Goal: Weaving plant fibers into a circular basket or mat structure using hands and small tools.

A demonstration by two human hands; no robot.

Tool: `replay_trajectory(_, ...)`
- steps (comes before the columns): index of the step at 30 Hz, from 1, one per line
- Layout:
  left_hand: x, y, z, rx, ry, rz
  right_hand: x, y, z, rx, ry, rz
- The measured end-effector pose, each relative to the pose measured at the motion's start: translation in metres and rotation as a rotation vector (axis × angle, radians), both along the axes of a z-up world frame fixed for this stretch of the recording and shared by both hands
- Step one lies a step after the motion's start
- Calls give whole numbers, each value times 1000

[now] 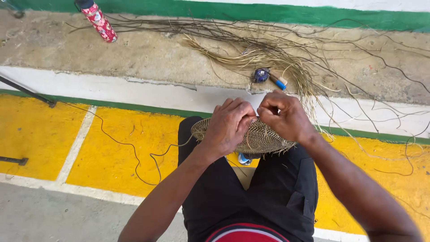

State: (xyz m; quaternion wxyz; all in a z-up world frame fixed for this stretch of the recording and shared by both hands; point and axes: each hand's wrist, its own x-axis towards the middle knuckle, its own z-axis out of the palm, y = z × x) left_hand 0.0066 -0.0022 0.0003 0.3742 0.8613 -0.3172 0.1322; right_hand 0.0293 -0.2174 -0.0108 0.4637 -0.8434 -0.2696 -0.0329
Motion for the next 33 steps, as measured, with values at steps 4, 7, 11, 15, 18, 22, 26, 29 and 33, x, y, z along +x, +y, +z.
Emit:
replay_trajectory(4, 6, 0, -5, -62, -81, 69, -18, 5, 17, -48, -195, -101)
replay_trajectory(7, 5, 4, -4, -3, -223, 32, -29, 1, 7, 42, -68, -123)
replay_trajectory(11, 6, 5, -1, 226, -438, 48, -28, -5, -12, 195, 121, -145)
replay_trajectory(15, 8, 13, 1, 382, -473, 74, -28, 0, -7, 226, 102, -130)
replay_trajectory(18, 8, 18, 2, 413, -407, 93, -30, 1, -5, 197, 97, -155)
replay_trajectory(22, 7, 17, 18, 465, -401, 83, -30, 2, -3, 183, 89, -161)
replay_trajectory(26, 16, 13, 17, 431, -394, 51, -27, -2, -6, 175, 34, -127)
replay_trajectory(29, 19, 15, 3, 405, -352, 61, -23, -7, -17, 233, 117, -114)
replay_trajectory(33, 3, 6, 26, 290, -339, 19, -24, -7, -16, 285, 234, -142)
